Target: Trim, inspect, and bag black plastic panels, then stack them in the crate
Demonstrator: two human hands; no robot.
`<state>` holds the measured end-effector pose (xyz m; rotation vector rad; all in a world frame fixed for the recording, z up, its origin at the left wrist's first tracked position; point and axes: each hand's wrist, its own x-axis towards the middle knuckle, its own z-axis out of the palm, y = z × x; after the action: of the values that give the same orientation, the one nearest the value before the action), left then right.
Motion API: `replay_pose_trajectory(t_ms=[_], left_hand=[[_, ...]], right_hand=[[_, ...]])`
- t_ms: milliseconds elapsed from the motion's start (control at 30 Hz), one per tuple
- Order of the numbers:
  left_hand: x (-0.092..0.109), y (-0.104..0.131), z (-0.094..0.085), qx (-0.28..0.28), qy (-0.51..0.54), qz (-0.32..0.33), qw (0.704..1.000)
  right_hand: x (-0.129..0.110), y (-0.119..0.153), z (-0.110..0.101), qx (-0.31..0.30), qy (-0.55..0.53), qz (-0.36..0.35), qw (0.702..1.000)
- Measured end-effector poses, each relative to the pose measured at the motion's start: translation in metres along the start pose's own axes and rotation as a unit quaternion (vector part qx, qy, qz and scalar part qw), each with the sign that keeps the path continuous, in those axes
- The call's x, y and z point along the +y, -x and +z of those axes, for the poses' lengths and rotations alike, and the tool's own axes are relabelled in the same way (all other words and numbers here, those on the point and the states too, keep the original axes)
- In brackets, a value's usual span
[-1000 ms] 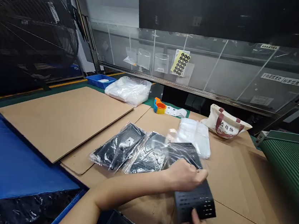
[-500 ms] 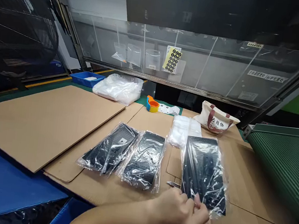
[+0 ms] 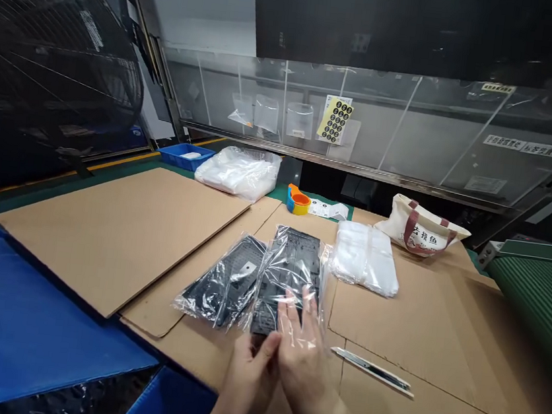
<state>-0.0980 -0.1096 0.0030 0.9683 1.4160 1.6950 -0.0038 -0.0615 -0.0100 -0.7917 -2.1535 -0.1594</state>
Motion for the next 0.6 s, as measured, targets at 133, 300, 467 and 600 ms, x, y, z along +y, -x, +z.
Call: replay_pose_trajectory(t_ms=[133, 300, 467, 600], left_hand=[[-0.011, -0.008, -0.030, 0.068, 0.010, -0.087, 0.994], [-0.022, -0.008, -0.051, 0.096, 0.127, -0.139, 0.977], [-0.019, -0.010, -0.055, 0.180, 0.242, -0.166, 0.939], [-0.025, -0.005, -0.070, 0.215, 0.237, -0.168, 0.932]], right_hand=[[-0.032, -0.019, 0.025, -0.122, 0.066, 0.038, 0.990], [-0.042, -0.026, 0.050, -0.227, 0.062, 0.077, 0.969], [-0.043, -0.019, 0.050, -0.190, 0.009, 0.027, 0.981], [-0.039, -0.013, 0.013, -0.117, -0.118, -0.128, 0.978]])
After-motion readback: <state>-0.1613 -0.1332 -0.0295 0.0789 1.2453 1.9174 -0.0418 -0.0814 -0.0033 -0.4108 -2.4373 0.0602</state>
